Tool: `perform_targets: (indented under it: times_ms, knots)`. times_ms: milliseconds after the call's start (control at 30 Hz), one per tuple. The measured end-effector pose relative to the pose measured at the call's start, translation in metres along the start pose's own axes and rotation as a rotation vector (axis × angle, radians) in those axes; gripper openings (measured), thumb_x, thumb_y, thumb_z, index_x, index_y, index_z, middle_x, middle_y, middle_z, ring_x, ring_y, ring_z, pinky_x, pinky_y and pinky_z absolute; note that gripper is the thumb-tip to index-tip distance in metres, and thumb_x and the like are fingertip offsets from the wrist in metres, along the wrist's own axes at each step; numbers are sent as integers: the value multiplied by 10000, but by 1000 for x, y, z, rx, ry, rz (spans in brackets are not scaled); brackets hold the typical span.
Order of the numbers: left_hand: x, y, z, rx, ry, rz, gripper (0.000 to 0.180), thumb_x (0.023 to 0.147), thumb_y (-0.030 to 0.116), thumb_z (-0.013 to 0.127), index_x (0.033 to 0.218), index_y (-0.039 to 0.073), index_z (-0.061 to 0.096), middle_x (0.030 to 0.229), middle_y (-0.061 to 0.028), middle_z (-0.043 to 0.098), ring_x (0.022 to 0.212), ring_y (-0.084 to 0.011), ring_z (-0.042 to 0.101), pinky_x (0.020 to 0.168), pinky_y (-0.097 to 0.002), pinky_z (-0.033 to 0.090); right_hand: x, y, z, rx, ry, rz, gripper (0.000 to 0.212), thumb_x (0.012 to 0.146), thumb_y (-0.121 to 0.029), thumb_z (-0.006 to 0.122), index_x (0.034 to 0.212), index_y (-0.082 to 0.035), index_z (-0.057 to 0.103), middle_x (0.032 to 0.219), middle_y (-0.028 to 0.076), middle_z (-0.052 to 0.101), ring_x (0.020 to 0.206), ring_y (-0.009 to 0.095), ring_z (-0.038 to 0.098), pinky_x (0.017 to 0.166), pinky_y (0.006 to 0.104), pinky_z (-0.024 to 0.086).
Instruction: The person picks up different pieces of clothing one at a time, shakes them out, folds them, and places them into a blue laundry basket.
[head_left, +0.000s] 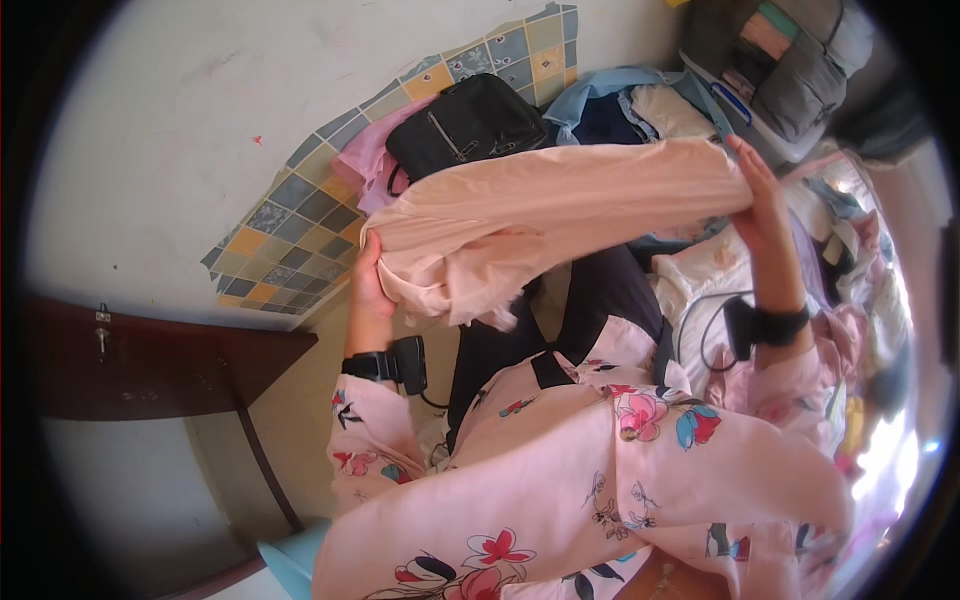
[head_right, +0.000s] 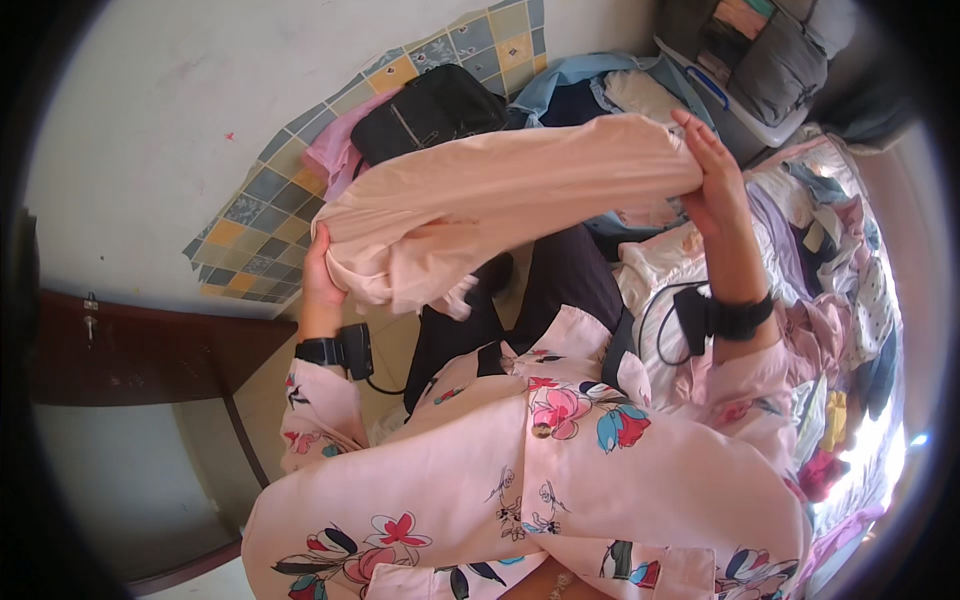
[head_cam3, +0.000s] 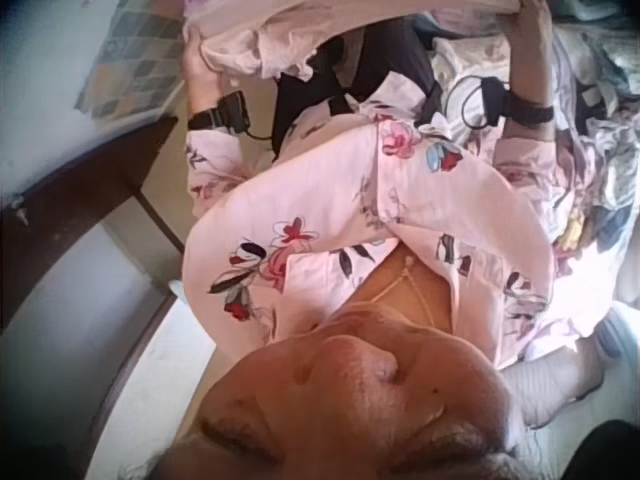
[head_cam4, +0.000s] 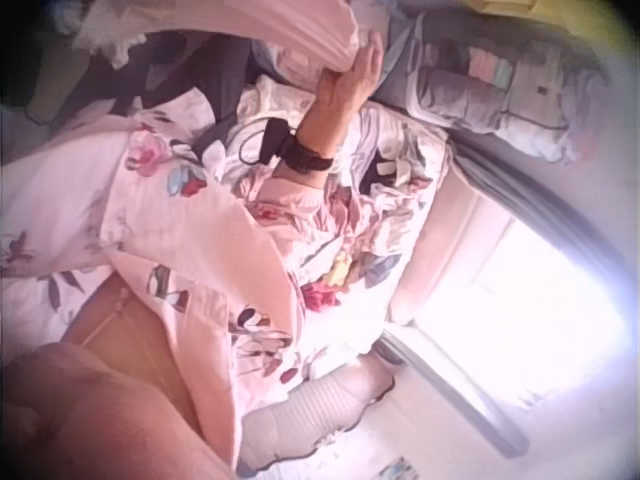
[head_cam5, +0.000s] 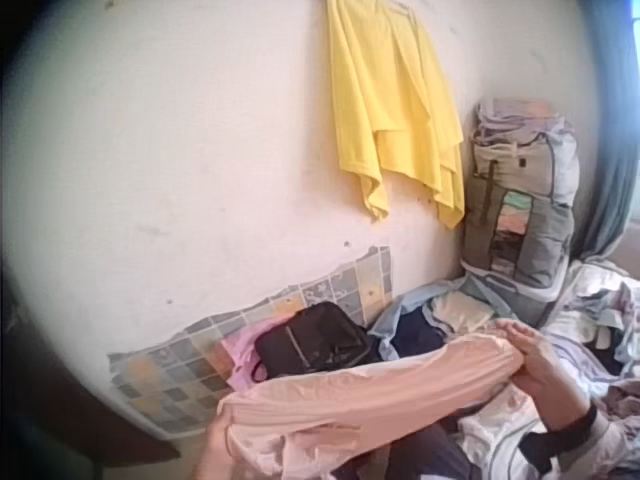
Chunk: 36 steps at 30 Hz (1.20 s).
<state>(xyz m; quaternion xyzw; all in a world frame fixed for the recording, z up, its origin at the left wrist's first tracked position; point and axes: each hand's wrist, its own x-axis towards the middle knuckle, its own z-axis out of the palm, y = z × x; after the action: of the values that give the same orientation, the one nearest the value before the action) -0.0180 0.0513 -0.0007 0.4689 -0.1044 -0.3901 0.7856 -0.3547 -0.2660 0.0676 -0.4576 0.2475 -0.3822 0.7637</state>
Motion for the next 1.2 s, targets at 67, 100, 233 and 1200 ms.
perform_targets:
  times_ms: [67,100,233,1200]
  knots:
    - [-6,4,-4,48,-13,-16,487,860,339,504,1195,-8,438,1153,-131,528,1047,-251,520,907,-382,410,24,8,-34,-19,14,-60,272,921,-195,425,1153,-65,485,903,20,568,822,100,562,725,230,451]
    - [-9,7,1,59,-9,-40,472,857,312,509,1190,-16,441,1148,-132,531,1044,-248,521,909,-377,408,30,8,-43,-19,42,-84,277,923,-189,419,1165,-69,477,892,22,568,819,106,563,727,236,450]
    - [-21,18,-8,141,27,-25,427,841,232,514,1171,-32,455,1135,-140,538,1038,-242,526,912,-363,405,36,8,-32,61,173,-39,285,924,-176,406,1187,-81,457,909,28,562,831,132,561,738,291,456]
    - [-43,-54,181,825,-873,-167,314,774,313,632,815,21,524,673,-33,544,597,-139,495,550,-269,409,-16,102,104,-690,-742,-639,662,460,-438,624,978,-26,591,930,152,595,816,283,575,739,320,457]
